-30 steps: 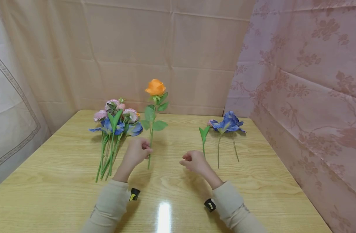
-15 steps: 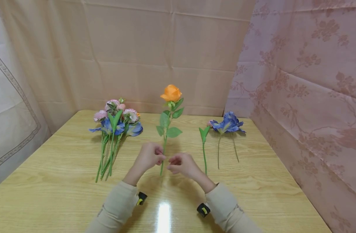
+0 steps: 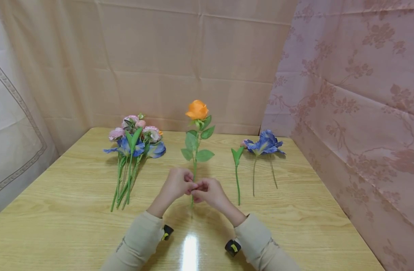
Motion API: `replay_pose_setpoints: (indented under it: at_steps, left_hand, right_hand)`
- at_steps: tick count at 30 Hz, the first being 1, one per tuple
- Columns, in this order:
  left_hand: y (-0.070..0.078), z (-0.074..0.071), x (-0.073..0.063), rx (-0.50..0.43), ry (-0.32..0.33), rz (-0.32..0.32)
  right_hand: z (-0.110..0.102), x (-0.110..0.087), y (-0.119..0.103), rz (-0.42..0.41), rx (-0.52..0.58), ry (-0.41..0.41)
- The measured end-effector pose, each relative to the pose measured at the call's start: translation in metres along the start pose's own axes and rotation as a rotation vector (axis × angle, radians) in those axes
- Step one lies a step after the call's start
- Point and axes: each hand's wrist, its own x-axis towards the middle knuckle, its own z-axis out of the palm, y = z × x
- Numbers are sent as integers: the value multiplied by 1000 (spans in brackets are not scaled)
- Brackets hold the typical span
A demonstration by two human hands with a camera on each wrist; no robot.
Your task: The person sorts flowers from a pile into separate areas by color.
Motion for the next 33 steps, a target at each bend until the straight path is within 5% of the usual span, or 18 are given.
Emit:
replay_pose_setpoints:
  at_steps: [13,33]
  left_hand:
    - [-3,-1,-2,108,32,63]
    - [-6,0,-2,190,2,52]
  right_hand:
    - [-5,1,-1,106,-52,70]
    - [-23,20,22,430,-140,128]
